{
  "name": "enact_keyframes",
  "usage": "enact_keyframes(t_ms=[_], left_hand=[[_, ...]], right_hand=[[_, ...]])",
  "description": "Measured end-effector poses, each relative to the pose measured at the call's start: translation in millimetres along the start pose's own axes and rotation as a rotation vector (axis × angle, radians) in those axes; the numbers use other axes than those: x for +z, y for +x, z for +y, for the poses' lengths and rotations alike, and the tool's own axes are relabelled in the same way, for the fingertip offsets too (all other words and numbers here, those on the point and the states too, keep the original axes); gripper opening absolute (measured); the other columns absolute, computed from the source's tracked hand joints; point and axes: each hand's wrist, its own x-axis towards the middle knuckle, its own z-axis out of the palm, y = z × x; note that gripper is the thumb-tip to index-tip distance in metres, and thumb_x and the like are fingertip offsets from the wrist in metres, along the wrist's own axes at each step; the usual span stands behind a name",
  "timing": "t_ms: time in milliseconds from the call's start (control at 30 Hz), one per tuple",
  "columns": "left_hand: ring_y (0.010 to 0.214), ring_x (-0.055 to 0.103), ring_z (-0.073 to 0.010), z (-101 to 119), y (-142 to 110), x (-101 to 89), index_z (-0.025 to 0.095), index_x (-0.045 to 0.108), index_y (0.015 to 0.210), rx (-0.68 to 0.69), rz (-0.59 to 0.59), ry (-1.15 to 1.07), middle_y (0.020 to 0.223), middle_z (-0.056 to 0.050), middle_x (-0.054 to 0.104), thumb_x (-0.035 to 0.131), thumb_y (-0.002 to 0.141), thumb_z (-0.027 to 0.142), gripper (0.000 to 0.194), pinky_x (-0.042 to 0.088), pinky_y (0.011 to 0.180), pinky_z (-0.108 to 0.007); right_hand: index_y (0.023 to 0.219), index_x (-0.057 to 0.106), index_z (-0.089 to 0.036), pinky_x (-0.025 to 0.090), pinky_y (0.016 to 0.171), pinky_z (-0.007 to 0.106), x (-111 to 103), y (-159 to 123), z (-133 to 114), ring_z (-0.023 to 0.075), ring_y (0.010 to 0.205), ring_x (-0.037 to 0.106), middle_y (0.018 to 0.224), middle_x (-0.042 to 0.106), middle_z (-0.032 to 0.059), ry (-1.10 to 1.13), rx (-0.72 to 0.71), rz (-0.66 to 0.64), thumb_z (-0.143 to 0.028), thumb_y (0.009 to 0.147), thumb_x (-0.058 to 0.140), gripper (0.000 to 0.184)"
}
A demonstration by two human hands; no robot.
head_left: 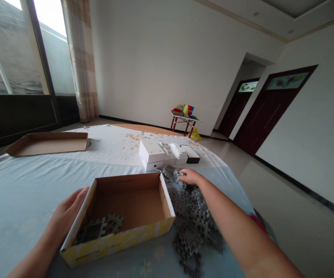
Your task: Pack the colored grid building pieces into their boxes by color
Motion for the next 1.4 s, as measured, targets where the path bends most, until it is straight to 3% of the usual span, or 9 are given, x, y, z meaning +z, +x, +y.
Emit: enact_keyframes(t_ms=[333,533,700,900,1067,1200,1300,1367,1400], left_hand=[[0.055,0.06,-0.0148,3.5,-4.2,2.5,0.018,0.063,0.094,-0.028,-0.021,-0.088,0.06,0.006,0.067,0.075,0.048,0.05,0.058,0.047,0.05,-0.017],[0.056,0.06,-0.0145,4.1,-2.0,1.8,0.018,0.064,0.09,-0.012,-0.015,-0.081,0.057,0.008,0.065,0.076,0.047,0.046,0.053,0.047,0.051,-0.016],[0.055,0.058,-0.0146,5.4,-3.3,1.9,0.017,0.064,0.088,0.002,-0.014,-0.068,0.055,0.007,0.064,0.076,0.047,0.045,0.052,0.046,0.05,-0.016],[0.055,0.058,-0.0164,9.5,-6.4,4.2,0.017,0.065,0.087,0.015,-0.009,-0.057,0.057,0.005,0.065,0.075,0.046,0.049,0.053,0.047,0.05,-0.02],[0.054,0.057,-0.0157,5.1,-5.1,3.0,0.016,0.063,0.094,0.021,-0.032,-0.03,0.06,0.004,0.066,0.071,0.052,0.053,0.057,0.046,0.049,-0.02],[0.058,0.058,-0.0152,1.6,-4.5,2.0,0.014,0.06,0.103,0.019,-0.063,-0.011,0.061,0.003,0.066,0.06,0.064,0.059,0.059,0.046,0.053,-0.019],[0.059,0.058,-0.0149,2.4,-6.5,3.2,0.013,0.059,0.104,0.062,-0.063,0.036,0.062,0.002,0.066,0.057,0.068,0.057,0.057,0.045,0.054,-0.019],[0.059,0.058,-0.0152,3.8,-8.4,4.4,0.012,0.06,0.103,0.084,-0.062,0.049,0.062,0.002,0.066,0.057,0.068,0.056,0.056,0.044,0.054,-0.02],[0.059,0.058,-0.0155,4.5,-9.3,4.9,0.012,0.06,0.103,0.087,-0.061,0.051,0.062,0.001,0.066,0.057,0.069,0.056,0.056,0.044,0.053,-0.02]], right_hand=[[0.111,0.057,-0.02,0.04,0.077,0.024,4.8,-1.2,1.6,0.0202,0.093,0.057,0.104,0.063,0.007,-0.049,-0.027,-0.01,-0.029,0.065,0.06,0.047],[0.091,0.063,-0.017,0.042,0.067,0.021,-5.8,-5.8,9.9,0.0163,0.077,0.06,0.084,0.067,0.0017,-0.021,-0.057,-0.066,-0.026,0.061,0.063,0.031],[0.096,0.061,-0.016,0.043,0.065,0.022,-5.4,-13.1,13.8,0.0163,0.075,0.06,0.084,0.066,0.0028,-0.029,-0.013,-0.03,-0.024,0.062,0.062,0.035],[0.109,0.058,-0.021,0.04,0.082,0.025,8.5,-23.7,-0.6,0.0212,0.096,0.056,0.104,0.061,0.0058,-0.054,-0.021,0.042,-0.021,0.058,0.064,0.051],[0.105,0.059,-0.021,0.04,0.084,0.028,2.6,-28.1,2.8,0.0228,0.098,0.057,0.101,0.064,0.0065,-0.009,0.033,0.143,-0.017,0.062,0.06,0.044],[0.107,0.056,-0.015,0.044,0.08,0.029,-18.7,-30.2,9.3,0.0214,0.091,0.059,0.098,0.065,0.0088,0.076,0.092,0.259,-0.022,0.068,0.057,0.04],[0.114,0.048,-0.012,0.045,0.081,0.03,-37.8,-34.5,-9.0,0.02,0.093,0.059,0.105,0.063,0.0102,0.276,0.037,0.328,-0.03,0.073,0.056,0.046],[0.115,0.046,-0.013,0.047,0.08,0.031,-45.9,-38.9,-36.3,0.0198,0.092,0.06,0.105,0.062,0.0091,0.636,-0.096,0.272,-0.034,0.071,0.059,0.051],[0.114,0.047,-0.015,0.048,0.079,0.032,-47.1,-41.2,-53.3,0.0198,0.09,0.06,0.103,0.063,0.008,0.79,-0.181,0.153,-0.035,0.069,0.062,0.051]])
